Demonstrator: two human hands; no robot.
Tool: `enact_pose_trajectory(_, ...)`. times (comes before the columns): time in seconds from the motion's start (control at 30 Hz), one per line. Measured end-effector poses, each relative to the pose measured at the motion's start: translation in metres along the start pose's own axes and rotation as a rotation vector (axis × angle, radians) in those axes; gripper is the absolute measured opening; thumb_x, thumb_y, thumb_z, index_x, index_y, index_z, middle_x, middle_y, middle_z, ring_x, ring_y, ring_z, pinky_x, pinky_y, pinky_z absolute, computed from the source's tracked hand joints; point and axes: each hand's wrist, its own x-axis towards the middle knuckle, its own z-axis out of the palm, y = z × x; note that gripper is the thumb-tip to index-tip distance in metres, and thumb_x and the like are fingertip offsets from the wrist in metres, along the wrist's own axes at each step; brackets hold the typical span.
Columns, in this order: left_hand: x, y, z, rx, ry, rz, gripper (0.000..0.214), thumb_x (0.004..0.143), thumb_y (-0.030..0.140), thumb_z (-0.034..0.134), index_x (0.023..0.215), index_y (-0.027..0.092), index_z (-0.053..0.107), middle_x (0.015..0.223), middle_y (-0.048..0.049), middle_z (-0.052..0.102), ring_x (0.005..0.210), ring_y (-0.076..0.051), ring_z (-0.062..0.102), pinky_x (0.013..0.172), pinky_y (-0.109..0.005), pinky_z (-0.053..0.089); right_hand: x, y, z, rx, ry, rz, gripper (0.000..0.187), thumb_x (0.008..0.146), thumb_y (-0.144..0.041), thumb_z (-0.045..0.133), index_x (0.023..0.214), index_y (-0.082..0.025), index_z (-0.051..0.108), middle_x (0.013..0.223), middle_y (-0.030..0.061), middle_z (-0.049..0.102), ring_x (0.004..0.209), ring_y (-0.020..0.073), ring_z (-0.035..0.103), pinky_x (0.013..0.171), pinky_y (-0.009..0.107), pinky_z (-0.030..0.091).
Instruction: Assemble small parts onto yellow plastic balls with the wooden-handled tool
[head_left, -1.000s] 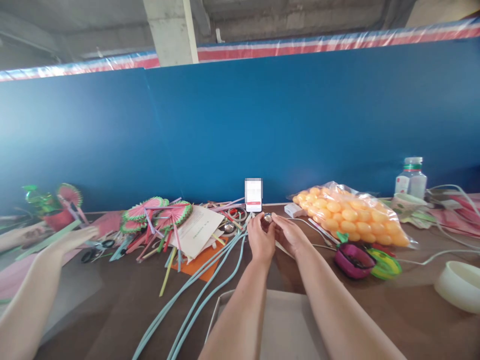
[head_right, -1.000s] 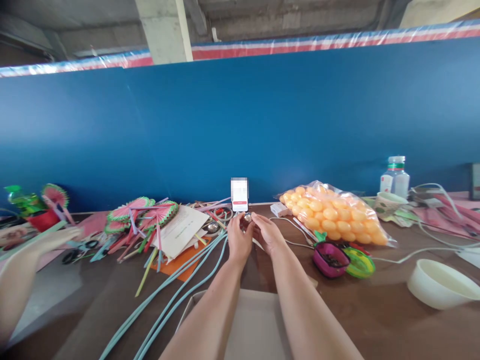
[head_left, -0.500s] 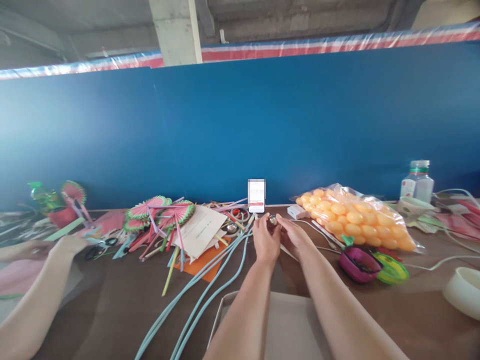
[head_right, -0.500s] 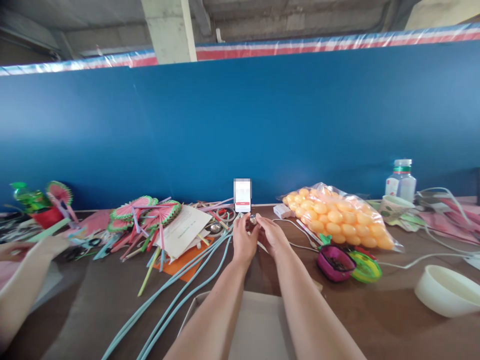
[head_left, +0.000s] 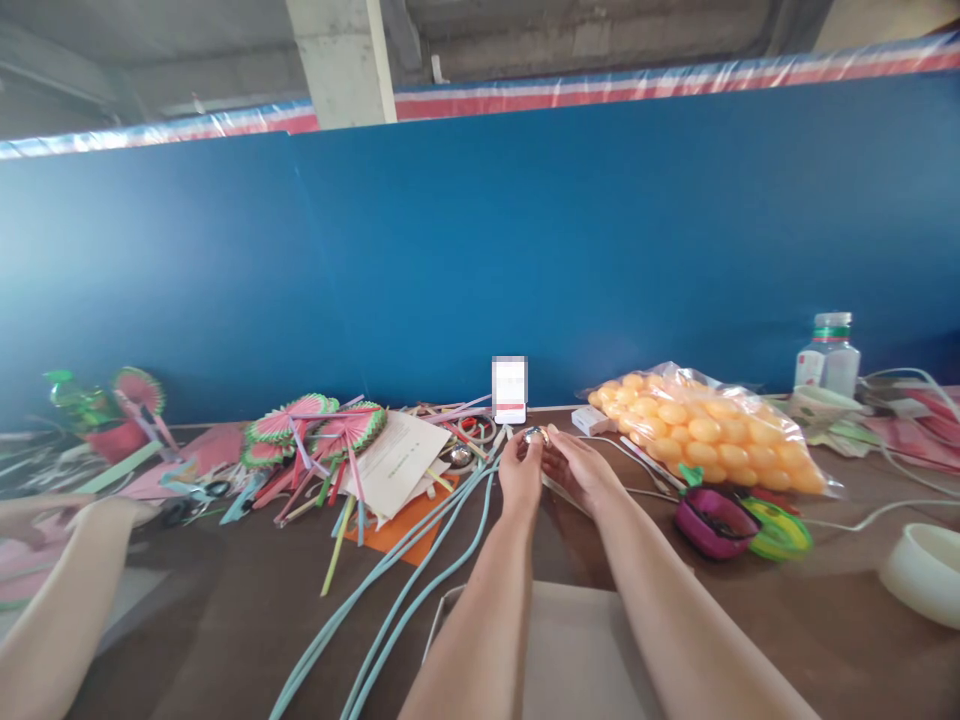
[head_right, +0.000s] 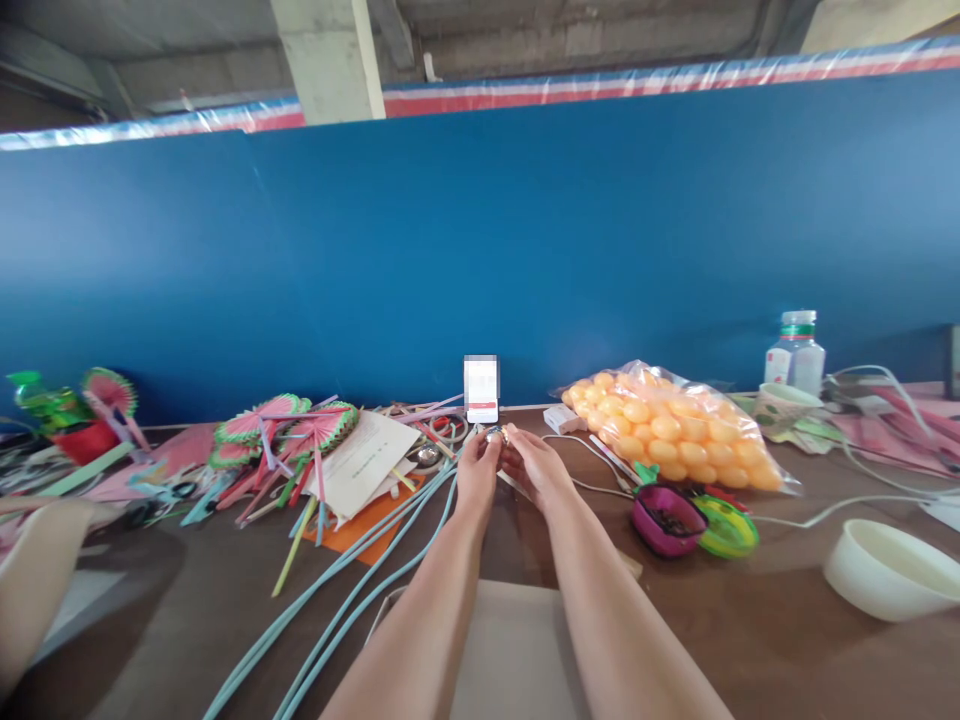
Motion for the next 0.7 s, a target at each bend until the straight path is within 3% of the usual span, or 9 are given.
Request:
enact_pose_trajectory(0.3, 0.0000, 0.0007, -0.0010, -0.030, -0.025, 0.019, 0.041, 0.081, 0.048, 0.061, 0.106, 0.017, 0.070, 0.103, -0.0099, 0.071, 0.097, -0.023, 0.065, 0.088, -0.034, 0.049, -0.0009, 0.0003, 0.0022, -0.005, -0.026, -0.033, 0.013, 0.078, -0.025, 0.072, 0.090, -0.021, 0.071, 0.083, 0.0025, 0.074, 0.066, 0.0106, 0.066, 0.062, 0.020, 0.055)
enact_pose_trajectory(0.7, -0.0050, 0.0081, -0.0020, -0.019, -0.022, -0.033, 0.042, 0.078, 0.053, 0.063, 0.097, 0.017, 0.072, 0.089, -0.0085, 0.071, 0.087, -0.022, 0.065, 0.079, -0.032, 0.051, 0.0043, 0.0047, 0.0008, 0.000, -0.058, -0.088, 0.018, 0.070, -0.029, 0.078, 0.083, -0.019, 0.072, 0.072, 0.0022, 0.070, 0.066, 0.0125, 0.064, 0.065, 0.025, 0.054)
